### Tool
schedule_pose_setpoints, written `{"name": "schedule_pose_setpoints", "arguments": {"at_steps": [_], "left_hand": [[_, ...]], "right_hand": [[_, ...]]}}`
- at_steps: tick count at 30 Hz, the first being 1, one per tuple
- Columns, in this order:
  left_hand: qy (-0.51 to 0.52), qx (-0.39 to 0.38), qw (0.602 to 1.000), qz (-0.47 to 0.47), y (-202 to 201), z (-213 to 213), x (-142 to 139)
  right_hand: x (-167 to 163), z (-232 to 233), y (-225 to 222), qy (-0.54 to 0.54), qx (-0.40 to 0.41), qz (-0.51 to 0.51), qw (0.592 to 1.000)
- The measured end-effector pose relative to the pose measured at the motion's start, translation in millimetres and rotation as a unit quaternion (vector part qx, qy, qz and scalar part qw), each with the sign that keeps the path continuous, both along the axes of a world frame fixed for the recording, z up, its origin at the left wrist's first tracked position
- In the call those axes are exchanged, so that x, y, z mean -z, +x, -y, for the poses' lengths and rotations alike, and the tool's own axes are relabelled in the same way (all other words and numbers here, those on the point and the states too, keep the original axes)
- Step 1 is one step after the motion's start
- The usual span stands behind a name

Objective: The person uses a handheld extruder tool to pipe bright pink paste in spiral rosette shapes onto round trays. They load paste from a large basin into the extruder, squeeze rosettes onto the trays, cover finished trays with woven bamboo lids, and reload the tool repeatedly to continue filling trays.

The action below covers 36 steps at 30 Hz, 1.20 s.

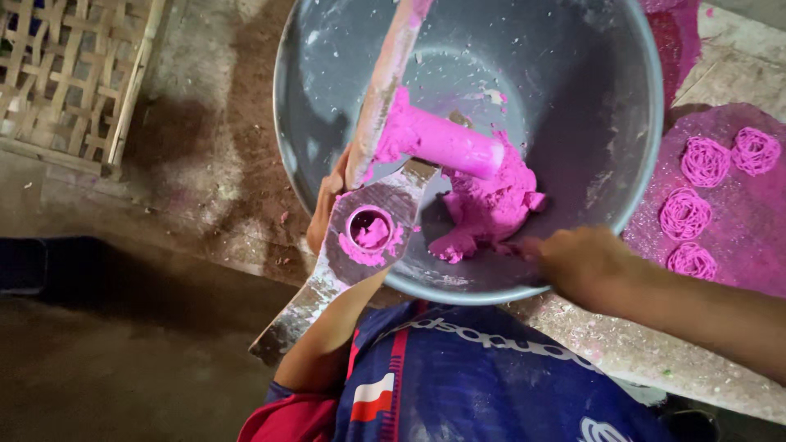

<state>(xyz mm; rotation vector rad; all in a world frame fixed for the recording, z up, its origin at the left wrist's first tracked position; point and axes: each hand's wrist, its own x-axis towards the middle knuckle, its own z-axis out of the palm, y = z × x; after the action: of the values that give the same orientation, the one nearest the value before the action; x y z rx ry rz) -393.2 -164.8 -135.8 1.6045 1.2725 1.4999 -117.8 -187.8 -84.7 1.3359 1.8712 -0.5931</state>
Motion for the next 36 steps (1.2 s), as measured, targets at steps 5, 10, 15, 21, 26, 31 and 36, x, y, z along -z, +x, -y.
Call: {"name": "schedule_pose_setpoints", "arguments": {"at_steps": [5,10,15,21,26,31,36], "left_hand": [[-0.015,0.000,1.000,0.008,-1.0,-1.5,-2.8],[-0.038,0.007,0.999,0.035,-3.5,-0.5,-0.2],[-0.167,0.060,0.923,0.341,1.3,-6.5,6.9],[-0.157,0.046,0.906,0.392,3.8,-12.9,-1.2],[0.012,-0.036,0.989,-0.146,-2.6,-5.0,-14.6],[0.018,-0.041,0.986,-0.158,-3.5,-6.4,-18.5],[0.055,-0.050,0.981,-0.181,-2.8,-7.1,-22.9]], "right_hand": [[-4.6,8.4,-29.4,-0.014,0.007,-0.053,0.999],[-29.2,-3.2,-2.3,-0.028,0.028,0.014,0.999],[-4.0,-9.7,-7.9,-0.020,0.014,0.039,0.999],[16.4,1.0,-21.7,-0.002,0.039,-0.084,0.996],[-9.2,-14.5,1.6,0.019,0.037,-0.031,0.999],[21.4,-51.7,13.6,0.130,-0.105,-0.010,0.986],[60.1,-49.4,42.9,0.098,-0.163,-0.023,0.981]]}}
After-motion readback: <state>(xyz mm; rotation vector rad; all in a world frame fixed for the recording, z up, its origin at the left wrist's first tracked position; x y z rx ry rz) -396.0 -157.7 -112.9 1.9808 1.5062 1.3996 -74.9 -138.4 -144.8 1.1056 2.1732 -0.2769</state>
